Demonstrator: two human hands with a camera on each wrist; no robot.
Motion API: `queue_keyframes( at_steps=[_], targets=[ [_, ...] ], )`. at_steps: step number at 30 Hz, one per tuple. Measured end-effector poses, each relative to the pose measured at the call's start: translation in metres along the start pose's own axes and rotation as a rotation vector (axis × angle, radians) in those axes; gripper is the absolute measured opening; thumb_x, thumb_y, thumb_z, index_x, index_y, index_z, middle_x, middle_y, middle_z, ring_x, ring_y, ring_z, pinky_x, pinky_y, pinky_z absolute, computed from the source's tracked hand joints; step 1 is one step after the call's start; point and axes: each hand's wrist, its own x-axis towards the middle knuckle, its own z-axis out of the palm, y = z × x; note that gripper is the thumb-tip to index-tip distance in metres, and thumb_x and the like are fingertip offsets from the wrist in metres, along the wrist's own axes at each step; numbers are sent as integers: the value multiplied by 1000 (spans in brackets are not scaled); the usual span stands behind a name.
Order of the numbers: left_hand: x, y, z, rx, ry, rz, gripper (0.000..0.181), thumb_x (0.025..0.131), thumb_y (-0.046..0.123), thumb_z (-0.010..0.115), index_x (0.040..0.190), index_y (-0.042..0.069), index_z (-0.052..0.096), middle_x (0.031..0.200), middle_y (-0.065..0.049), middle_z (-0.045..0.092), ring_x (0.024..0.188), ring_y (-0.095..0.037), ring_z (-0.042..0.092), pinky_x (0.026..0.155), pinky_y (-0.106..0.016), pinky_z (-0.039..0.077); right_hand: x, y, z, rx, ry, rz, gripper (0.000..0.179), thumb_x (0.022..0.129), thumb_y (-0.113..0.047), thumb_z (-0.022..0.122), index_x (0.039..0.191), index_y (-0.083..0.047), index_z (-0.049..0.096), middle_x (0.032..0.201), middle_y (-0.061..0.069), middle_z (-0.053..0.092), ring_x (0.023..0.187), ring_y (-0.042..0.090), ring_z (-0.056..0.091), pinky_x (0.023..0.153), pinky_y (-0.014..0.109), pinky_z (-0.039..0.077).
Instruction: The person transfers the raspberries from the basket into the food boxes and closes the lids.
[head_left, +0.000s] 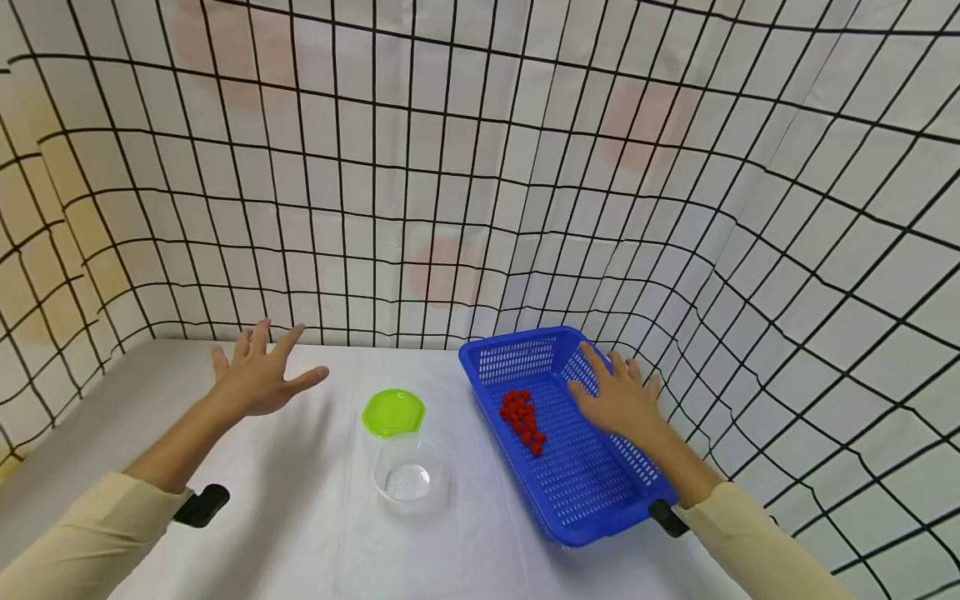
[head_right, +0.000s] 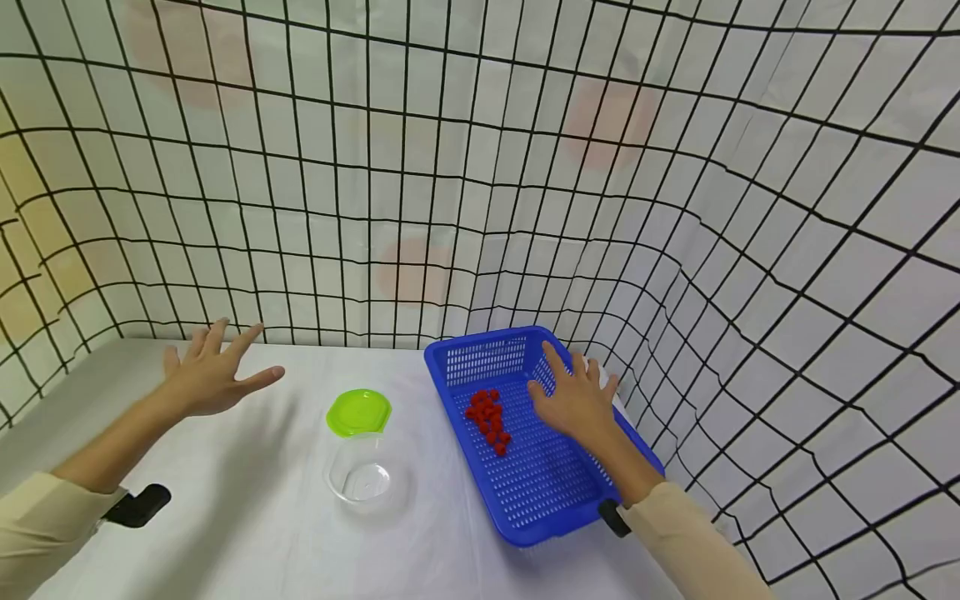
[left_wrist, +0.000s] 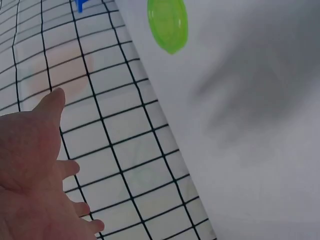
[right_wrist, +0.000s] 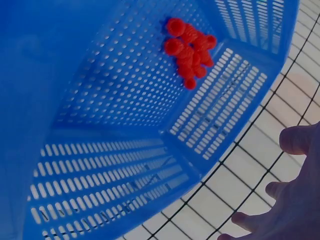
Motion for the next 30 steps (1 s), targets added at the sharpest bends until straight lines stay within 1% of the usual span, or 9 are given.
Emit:
queue_keyframes(
  at_steps=[3,10,16,20,22,25,28,30],
  targets=[
    [0,7,4,1,5,24,93,94,65,55,160,9,21,160,-41,3,146,-63,2,109,-84,-5,0,-6,3,11,2,-8,71,103,-46,45,164,-21,18,162,31,20,149,58,11,110,85,-1],
    [-2,21,12,15,46,68,90,93,63,58,159,11,26,161,-40,6,146,-64,5,109,-85,-2,-1,-22,8,26,18,-39,69,101,-47,47,162,-21,25,162,29,25,149,56,14,111,83,3],
    [-3,32,20,6,54,102,88,94,60,60,158,10,29,162,-37,10,146,-63,9,110,-84,0,0,-40,10,24,-6,-62,71,101,-48,47,163,-26,22,164,27,23,150,55,12,113,82,2],
    [-4,39,25,-42,31,147,85,95,55,62,158,9,29,160,-39,14,145,-63,15,112,-83,5,0,-55,12,47,-19,-80,71,101,-48,49,163,-28,21,163,25,26,151,52,15,115,80,4],
    [-5,42,29,-81,17,175,84,96,52,62,158,7,30,158,-41,15,144,-63,18,112,-82,9,0,-63,12,84,-26,-92,71,100,-47,50,163,-29,22,163,24,28,152,50,18,116,79,7],
    [-7,46,34,-136,-15,198,84,96,51,62,158,4,29,155,-45,18,141,-67,22,110,-82,19,0,-75,14,138,-38,-127,72,99,-44,53,163,-27,23,163,21,32,151,48,23,116,79,13],
    [-7,49,37,-192,-70,193,85,97,53,60,159,5,26,155,-45,19,139,-67,27,105,-81,30,0,-85,15,206,-53,-160,72,99,-39,55,162,-23,26,163,16,34,151,43,29,117,75,21],
    [-7,51,39,-230,-112,180,87,98,55,58,161,6,23,156,-43,21,139,-64,31,104,-79,35,0,-91,16,261,-71,-165,71,99,-37,57,161,-22,28,163,13,36,149,41,33,117,70,27]
  ],
)
